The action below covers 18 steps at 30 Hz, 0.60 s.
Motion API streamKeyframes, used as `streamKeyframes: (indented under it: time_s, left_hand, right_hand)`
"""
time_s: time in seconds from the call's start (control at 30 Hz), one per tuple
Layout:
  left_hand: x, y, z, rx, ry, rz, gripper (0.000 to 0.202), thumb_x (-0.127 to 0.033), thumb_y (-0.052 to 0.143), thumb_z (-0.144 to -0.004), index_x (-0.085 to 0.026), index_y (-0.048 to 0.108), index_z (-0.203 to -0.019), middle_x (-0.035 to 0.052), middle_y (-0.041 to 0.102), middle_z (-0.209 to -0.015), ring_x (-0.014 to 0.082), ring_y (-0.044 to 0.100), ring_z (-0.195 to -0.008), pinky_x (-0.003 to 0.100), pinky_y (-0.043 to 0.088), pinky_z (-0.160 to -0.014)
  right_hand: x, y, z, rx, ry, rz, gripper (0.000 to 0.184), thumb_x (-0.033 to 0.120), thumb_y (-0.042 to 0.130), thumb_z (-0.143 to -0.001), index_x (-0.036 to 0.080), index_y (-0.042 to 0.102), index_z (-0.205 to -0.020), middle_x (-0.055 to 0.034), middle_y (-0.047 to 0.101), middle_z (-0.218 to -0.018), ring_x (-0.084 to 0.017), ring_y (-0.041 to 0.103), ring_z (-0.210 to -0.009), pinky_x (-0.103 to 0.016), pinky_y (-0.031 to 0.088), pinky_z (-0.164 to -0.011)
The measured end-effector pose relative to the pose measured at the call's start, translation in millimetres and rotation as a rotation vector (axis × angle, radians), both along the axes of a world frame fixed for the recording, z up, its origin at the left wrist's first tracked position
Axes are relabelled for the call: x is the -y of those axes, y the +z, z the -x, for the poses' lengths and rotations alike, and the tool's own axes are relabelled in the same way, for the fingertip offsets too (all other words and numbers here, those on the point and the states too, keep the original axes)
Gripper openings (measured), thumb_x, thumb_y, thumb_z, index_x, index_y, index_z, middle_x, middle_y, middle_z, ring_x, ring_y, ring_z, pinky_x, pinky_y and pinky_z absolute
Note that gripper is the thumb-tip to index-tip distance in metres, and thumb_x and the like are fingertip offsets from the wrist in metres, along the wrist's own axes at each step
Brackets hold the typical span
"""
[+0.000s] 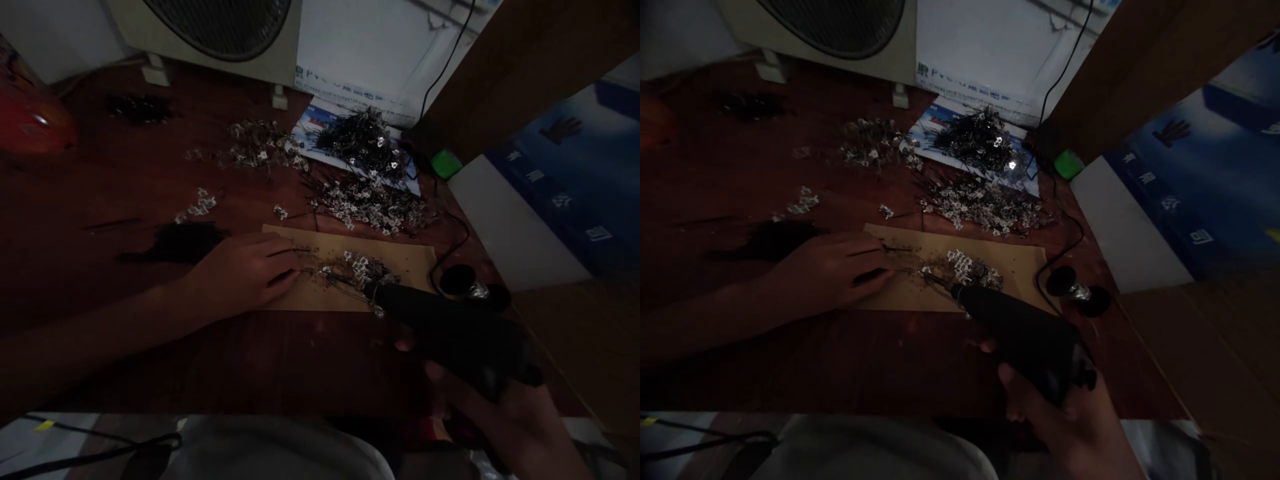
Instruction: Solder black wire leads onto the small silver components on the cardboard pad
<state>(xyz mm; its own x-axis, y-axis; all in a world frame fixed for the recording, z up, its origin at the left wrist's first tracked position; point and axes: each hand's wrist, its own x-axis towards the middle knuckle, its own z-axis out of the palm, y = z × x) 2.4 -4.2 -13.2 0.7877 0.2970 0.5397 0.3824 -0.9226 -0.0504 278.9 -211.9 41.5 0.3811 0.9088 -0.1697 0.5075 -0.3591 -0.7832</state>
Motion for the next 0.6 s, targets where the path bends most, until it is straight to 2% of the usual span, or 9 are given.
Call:
streamKeyframes:
  time_s: [0.07, 0.17, 0.27, 0.43, 0.6]
  left_hand:
    - [-0.2, 0.1, -0.1, 0.0, -0.011, 0.009, 0.015, -0.019, 0.06, -0.105, -0.018, 0.073, -0.097, 0.0061, 0.077, -0.094, 0.0212, 0.073, -0.089, 0.034, 0.055, -0.078]
    - [-0.1, -0.3, 0.4, -0.003, -0.004, 0.041, 0.013, -0.018, 0.061, -0.104, -0.018, 0.073, -0.098, 0.0061, 0.078, -0.097, 0.021, 0.073, -0.09, 0.034, 0.054, -0.079]
    - [0.2, -1.4, 1.2, -0.007, 0.012, 0.054, 0.013, -0.019, 0.061, -0.104, -0.019, 0.073, -0.1, 0.0069, 0.078, -0.099, 0.0207, 0.073, -0.092, 0.033, 0.054, -0.08]
    - [0.1, -1.9, 0.2, 0.001, 0.014, 0.036, 0.015, -0.02, 0.06, -0.105, -0.018, 0.073, -0.098, 0.0059, 0.077, -0.097, 0.0204, 0.073, -0.091, 0.032, 0.055, -0.081]
    - [-0.3, -1.0, -0.8, 0.006, -0.004, 0.051, 0.015, -0.02, 0.06, -0.104, -0.018, 0.075, -0.101, 0.0065, 0.078, -0.098, 0.0202, 0.073, -0.092, 0.031, 0.055, -0.081]
  right_hand:
    - [1.3, -0.9, -1.7, -0.064, -0.041, 0.051, 0.03, 0.054, 0.075, -0.094, 0.03, 0.084, -0.11, 0.0019, 0.065, -0.055, -0.018, 0.062, -0.047, -0.025, 0.053, -0.045]
    - [0.6, 0.5, 2.2, -0.087, -0.113, 0.058, 0.042, 0.059, 0.08, -0.086, 0.024, 0.083, -0.109, 0.0034, 0.059, -0.053, -0.013, 0.049, -0.044, -0.021, 0.046, -0.041]
    - [-1.3, 2.5, 8.3, -0.052, -0.153, 0.046, 0.041, 0.057, 0.081, -0.082, 0.022, 0.084, -0.105, 0.004, 0.055, -0.05, -0.01, 0.043, -0.043, -0.019, 0.04, -0.038]
    - [-2.4, 2.1, 11.7, -0.036, -0.177, 0.015, 0.036, 0.054, 0.08, -0.081, 0.023, 0.084, -0.1, 0.0035, 0.058, -0.051, -0.01, 0.05, -0.045, -0.017, 0.041, -0.039]
    - [-4.9, 4.5, 13.9, -0.069, -0.159, -0.032, 0.031, 0.05, 0.083, -0.08, 0.024, 0.084, -0.097, 0.0036, 0.062, -0.059, -0.011, 0.059, -0.049, -0.018, 0.054, -0.048]
